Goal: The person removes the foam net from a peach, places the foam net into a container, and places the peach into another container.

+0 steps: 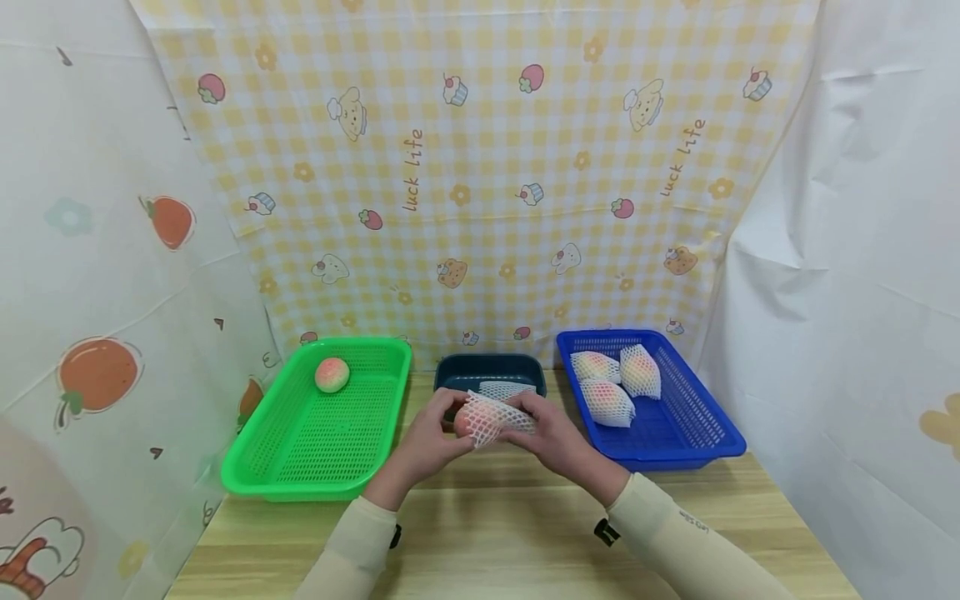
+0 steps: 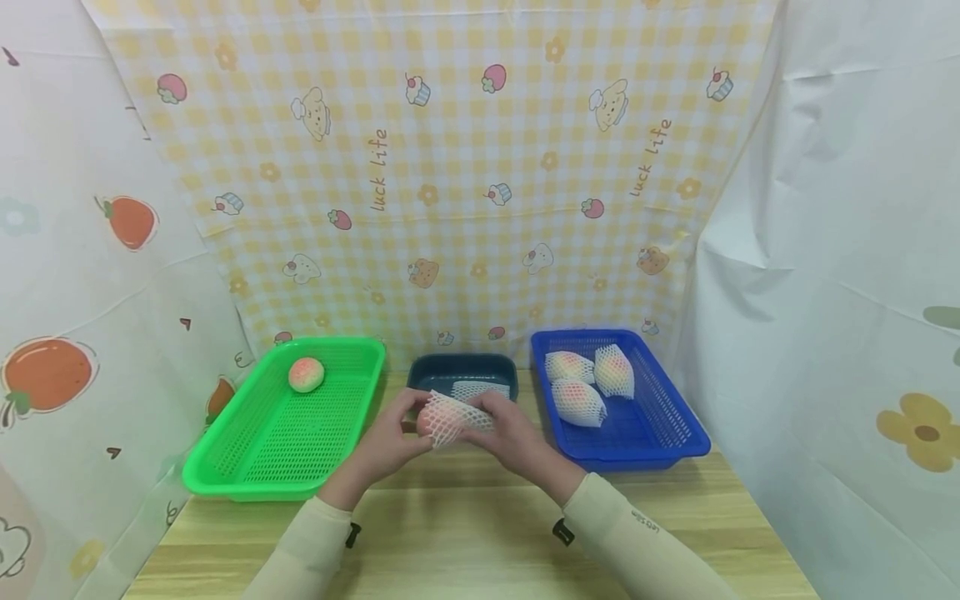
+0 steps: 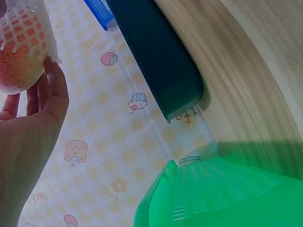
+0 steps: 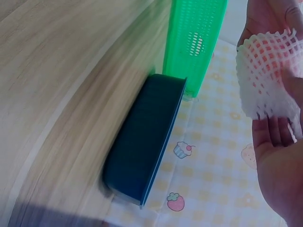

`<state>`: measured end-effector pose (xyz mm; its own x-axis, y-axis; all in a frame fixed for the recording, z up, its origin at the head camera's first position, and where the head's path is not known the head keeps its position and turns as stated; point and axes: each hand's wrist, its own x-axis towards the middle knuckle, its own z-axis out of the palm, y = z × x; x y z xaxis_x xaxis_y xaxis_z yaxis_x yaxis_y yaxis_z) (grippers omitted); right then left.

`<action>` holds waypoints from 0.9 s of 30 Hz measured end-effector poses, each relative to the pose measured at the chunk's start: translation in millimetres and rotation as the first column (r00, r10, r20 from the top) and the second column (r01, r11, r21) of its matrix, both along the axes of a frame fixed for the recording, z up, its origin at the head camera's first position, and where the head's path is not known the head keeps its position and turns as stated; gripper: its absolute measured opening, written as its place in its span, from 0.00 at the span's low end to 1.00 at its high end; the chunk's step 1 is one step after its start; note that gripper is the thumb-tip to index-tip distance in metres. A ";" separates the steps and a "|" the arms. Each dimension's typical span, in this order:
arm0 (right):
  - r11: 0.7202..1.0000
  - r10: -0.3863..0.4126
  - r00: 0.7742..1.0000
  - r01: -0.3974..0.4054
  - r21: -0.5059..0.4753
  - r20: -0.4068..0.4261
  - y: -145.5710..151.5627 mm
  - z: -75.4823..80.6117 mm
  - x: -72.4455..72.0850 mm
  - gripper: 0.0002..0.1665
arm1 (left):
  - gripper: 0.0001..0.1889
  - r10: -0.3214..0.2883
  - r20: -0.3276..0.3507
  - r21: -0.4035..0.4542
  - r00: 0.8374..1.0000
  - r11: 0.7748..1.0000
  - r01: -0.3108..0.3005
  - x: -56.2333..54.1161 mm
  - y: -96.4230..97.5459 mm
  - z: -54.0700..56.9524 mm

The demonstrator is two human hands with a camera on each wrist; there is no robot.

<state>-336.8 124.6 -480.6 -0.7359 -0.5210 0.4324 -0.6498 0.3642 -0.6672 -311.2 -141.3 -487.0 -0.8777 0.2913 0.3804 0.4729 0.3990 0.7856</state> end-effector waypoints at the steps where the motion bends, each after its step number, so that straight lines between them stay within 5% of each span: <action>1: 1.000 -0.002 1.000 0.002 0.001 0.008 0.2 0.0 -0.1 0.17 | 0.30 0.000 0.005 0.004 1.000 1.000 0.000 0.1 -0.7 0.0; 16: 0.999 0.017 1.000 -0.017 0.035 -0.009 8.4 3.1 -2.4 0.09 | 0.30 0.011 0.022 0.025 1.000 1.000 -0.011 1.2 -4.5 2.1; 27: 0.987 -0.018 1.000 0.021 0.157 -0.018 10.6 6.9 -5.2 0.10 | 0.30 0.036 0.054 0.022 0.998 0.999 -0.038 3.4 -4.6 5.0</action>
<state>-341.9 135.2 -473.7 -0.7400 -0.5691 0.3585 -0.6522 0.4766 -0.5895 -307.8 -146.0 -482.0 -0.9072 0.2502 0.3383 0.4148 0.3972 0.8187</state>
